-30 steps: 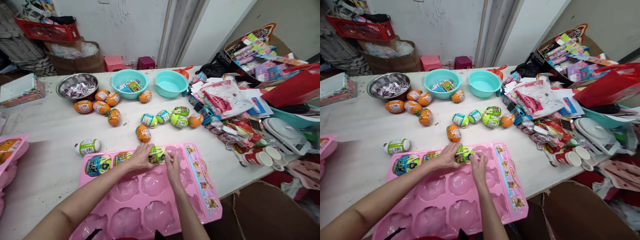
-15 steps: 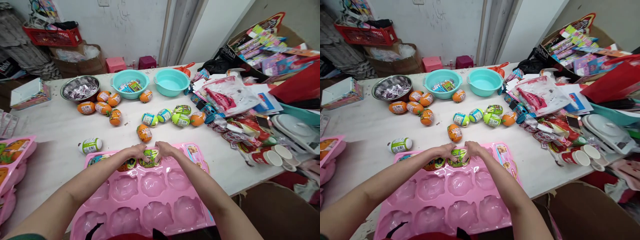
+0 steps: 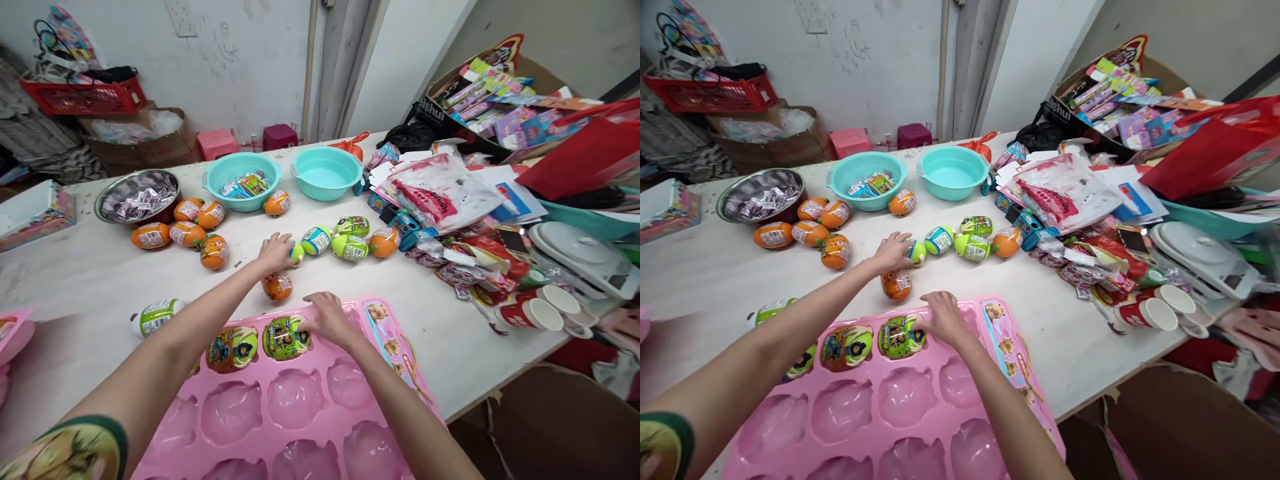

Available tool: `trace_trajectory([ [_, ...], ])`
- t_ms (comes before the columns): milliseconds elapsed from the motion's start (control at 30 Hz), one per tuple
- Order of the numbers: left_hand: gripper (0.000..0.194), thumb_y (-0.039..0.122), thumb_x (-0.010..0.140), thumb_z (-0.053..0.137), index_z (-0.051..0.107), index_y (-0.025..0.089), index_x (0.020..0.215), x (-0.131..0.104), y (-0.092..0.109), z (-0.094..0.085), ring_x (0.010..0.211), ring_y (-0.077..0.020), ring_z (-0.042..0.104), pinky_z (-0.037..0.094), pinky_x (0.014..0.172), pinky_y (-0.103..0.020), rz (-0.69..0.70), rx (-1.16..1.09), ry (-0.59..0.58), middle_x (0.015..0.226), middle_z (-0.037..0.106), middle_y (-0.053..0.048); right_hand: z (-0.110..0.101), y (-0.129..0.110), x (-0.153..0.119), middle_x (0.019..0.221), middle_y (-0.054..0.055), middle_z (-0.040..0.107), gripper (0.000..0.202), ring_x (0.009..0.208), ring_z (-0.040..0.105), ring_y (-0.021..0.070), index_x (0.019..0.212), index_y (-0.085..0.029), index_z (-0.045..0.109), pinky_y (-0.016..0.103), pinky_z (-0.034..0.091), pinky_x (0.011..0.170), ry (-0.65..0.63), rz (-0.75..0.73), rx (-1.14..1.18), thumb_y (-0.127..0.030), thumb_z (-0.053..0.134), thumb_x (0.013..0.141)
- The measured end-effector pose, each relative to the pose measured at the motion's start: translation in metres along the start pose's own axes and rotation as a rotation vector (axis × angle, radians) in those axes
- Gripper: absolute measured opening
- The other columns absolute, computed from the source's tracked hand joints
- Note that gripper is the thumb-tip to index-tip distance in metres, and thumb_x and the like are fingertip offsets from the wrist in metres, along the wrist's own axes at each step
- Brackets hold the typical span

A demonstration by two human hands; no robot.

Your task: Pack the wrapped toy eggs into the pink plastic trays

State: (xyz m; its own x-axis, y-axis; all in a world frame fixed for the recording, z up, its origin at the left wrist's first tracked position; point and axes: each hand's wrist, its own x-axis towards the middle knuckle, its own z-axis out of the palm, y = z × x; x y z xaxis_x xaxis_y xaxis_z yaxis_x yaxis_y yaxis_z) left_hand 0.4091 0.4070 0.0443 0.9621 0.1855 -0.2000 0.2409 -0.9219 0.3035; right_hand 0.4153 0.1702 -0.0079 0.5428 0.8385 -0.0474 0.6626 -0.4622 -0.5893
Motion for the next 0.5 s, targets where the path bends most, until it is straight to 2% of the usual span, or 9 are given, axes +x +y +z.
trace_trajectory([
  [67, 0.076, 0.035, 0.064, 0.076, 0.045, 0.028, 0.133, 0.033, -0.003, 0.0, 0.13, -0.037, 0.031, 0.033, 0.102, -0.05, -0.014, 0.031, -0.066, 0.145, 0.037, -0.009, -0.006, 0.012, -0.015, 0.112, 0.01, 0.062, 0.041, 0.11, 0.051, 0.0283, 0.109, -0.022, 0.06, 0.045, 0.038, 0.097, 0.188, 0.11, 0.078, -0.054, 0.062, 0.083],
  [133, 0.083, 0.033, 0.059, 0.078, 0.042, 0.026, 0.134, 0.049, -0.005, 0.001, 0.125, -0.0388, 0.036, 0.035, 0.099, -0.052, -0.056, 0.051, -0.069, 0.14, 0.04, -0.013, -0.014, 0.025, -0.032, 0.109, 0.011, 0.063, 0.038, 0.106, 0.054, 0.0277, 0.105, -0.021, 0.06, 0.045, 0.041, 0.095, 0.346, 0.222, 0.17, -0.054, 0.056, 0.086],
  [200, 0.081, 0.037, 0.064, 0.075, 0.04, 0.022, 0.135, 0.048, -0.003, -0.001, 0.122, -0.0381, 0.04, 0.036, 0.099, -0.051, -0.111, 0.041, -0.012, 0.137, 0.04, -0.016, -0.024, 0.035, -0.048, 0.105, 0.011, 0.063, 0.04, 0.101, 0.057, 0.0269, 0.102, -0.021, 0.061, 0.046, 0.044, 0.094, 0.466, 0.311, 0.282, -0.056, 0.057, 0.084],
  [267, 0.08, 0.043, 0.067, 0.072, 0.037, 0.02, 0.135, 0.031, 0.008, -0.004, 0.12, -0.0339, 0.045, 0.038, 0.098, -0.046, -0.108, -0.128, 0.032, 0.137, 0.04, -0.015, -0.033, 0.037, -0.06, 0.111, 0.011, 0.062, 0.044, 0.101, 0.059, 0.0258, 0.106, -0.022, 0.059, 0.045, 0.047, 0.092, 0.538, 0.363, 0.453, -0.057, 0.061, 0.081],
  [300, 0.079, 0.046, 0.068, 0.071, 0.038, 0.02, 0.135, 0.018, 0.017, -0.005, 0.117, -0.0309, 0.047, 0.04, 0.097, -0.043, -0.068, -0.281, 0.003, 0.135, 0.042, -0.013, -0.037, 0.035, -0.063, 0.119, 0.012, 0.059, 0.049, 0.103, 0.059, 0.0255, 0.113, -0.023, 0.056, 0.044, 0.049, 0.091, 0.537, 0.363, 0.568, -0.057, 0.062, 0.079],
  [333, 0.077, 0.049, 0.068, 0.071, 0.04, 0.02, 0.133, 0.004, 0.028, -0.003, 0.115, -0.0281, 0.05, 0.043, 0.096, -0.039, -0.001, -0.46, -0.079, 0.133, 0.045, -0.011, -0.04, 0.032, -0.065, 0.128, 0.012, 0.055, 0.056, 0.106, 0.059, 0.0255, 0.122, -0.025, 0.051, 0.043, 0.05, 0.09, 0.51, 0.347, 0.693, -0.058, 0.063, 0.079],
  [433, 0.06, 0.051, 0.08, 0.06, 0.048, 0.022, 0.131, -0.04, 0.065, 0.013, 0.113, -0.0244, 0.054, 0.046, 0.093, -0.034, 0.181, -0.872, -0.439, 0.126, 0.056, -0.006, -0.043, 0.019, -0.066, 0.14, 0.01, 0.047, 0.071, 0.115, 0.056, 0.0276, 0.136, -0.029, 0.038, 0.041, 0.053, 0.085, 0.308, 0.289, 0.957, -0.06, 0.062, 0.077],
  [467, 0.058, 0.051, 0.084, 0.054, 0.047, 0.022, 0.133, -0.052, 0.076, 0.021, 0.114, -0.0243, 0.053, 0.046, 0.094, -0.035, 0.195, -0.925, -0.492, 0.127, 0.056, -0.006, -0.041, 0.015, -0.066, 0.136, 0.01, 0.05, 0.07, 0.117, 0.055, 0.0284, 0.135, -0.028, 0.039, 0.04, 0.052, 0.085, 0.254, 0.301, 0.972, -0.061, 0.06, 0.078],
  [500, 0.059, 0.052, 0.086, 0.051, 0.044, 0.023, 0.137, -0.061, 0.085, 0.031, 0.117, -0.0245, 0.052, 0.045, 0.096, -0.036, 0.203, -0.932, -0.488, 0.13, 0.055, -0.006, -0.039, 0.012, -0.068, 0.131, 0.009, 0.055, 0.067, 0.117, 0.054, 0.0288, 0.133, -0.025, 0.042, 0.039, 0.052, 0.086, 0.226, 0.335, 0.957, -0.061, 0.058, 0.079],
])
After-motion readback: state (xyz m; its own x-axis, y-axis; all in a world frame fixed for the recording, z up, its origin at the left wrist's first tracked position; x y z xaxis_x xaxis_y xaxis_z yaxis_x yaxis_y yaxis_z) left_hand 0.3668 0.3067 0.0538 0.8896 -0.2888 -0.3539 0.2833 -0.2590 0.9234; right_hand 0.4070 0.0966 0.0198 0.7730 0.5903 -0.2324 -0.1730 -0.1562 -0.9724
